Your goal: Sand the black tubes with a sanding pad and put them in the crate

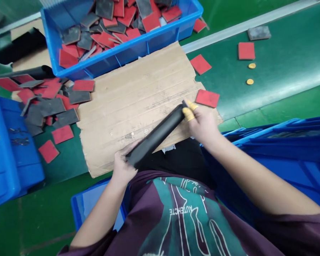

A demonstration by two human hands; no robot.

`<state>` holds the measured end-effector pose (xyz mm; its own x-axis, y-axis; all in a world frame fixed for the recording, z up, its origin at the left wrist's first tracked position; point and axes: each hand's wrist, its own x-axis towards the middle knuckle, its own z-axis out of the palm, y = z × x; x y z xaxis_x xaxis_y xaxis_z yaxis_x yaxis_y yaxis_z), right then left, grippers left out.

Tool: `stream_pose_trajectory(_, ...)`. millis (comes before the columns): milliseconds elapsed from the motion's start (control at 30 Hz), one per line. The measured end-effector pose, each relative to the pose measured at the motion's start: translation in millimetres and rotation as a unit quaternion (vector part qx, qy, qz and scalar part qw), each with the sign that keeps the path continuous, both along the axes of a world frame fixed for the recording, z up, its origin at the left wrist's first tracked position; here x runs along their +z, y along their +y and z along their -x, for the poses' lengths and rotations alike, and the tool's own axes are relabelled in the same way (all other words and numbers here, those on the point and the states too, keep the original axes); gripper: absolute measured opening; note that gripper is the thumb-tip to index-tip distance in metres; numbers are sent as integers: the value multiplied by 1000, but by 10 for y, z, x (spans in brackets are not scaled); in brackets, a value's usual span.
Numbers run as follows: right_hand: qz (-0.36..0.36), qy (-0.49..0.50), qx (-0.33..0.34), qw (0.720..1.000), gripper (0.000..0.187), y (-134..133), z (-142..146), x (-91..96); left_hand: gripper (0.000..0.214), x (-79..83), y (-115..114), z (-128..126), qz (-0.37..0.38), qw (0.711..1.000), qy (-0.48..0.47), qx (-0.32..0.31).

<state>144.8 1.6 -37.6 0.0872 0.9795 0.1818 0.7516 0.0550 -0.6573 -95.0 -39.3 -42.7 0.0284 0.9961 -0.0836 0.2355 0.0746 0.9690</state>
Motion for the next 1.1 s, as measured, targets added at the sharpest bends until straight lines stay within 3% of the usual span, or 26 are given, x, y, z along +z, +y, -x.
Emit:
stream_pose_trajectory(167, 72, -98, 170, 978, 42, -241, 221, 136, 42, 13, 5, -16, -29, 999, -10, -11)
stream_pose_trajectory(233, 85, -94, 140, 982, 41, -120, 94, 117, 39, 4, -9, -25, -44, 999, -20, -19)
stream_pose_trajectory(300, 76, -62, 47, 994, 40, 59, -78, 78, 35, -9, -15, -26, -62, 998, -22, -24)
stream_pose_trajectory(367, 70, -50, 6, 996, 42, 123, -124, 75, 36, -24, -11, -16, -95, 995, -9, -33)
stream_pose_trajectory(567, 109, -131, 192, 967, 45, -267, 254, 241, 53, -57, -27, 96, -236, 958, 115, -119)
stream_pose_trajectory(767, 85, -131, 20, 988, 40, -12, -18, 192, 55, -5, 20, 143, -340, 896, 231, -167)
stream_pose_trajectory(933, 98, -180, 146, 968, 43, -324, 229, 200, 46, 30, 98, 119, -381, 863, 278, -179)
stream_pose_trajectory(1000, 123, -197, 118, 965, 44, -262, 155, 193, 46, 50, 111, 116, -380, 862, 283, -180)
stream_pose_trajectory(1100, 109, -186, 13, 976, 43, -25, -97, 166, 49, 109, 134, 119, -383, 851, 305, -188)
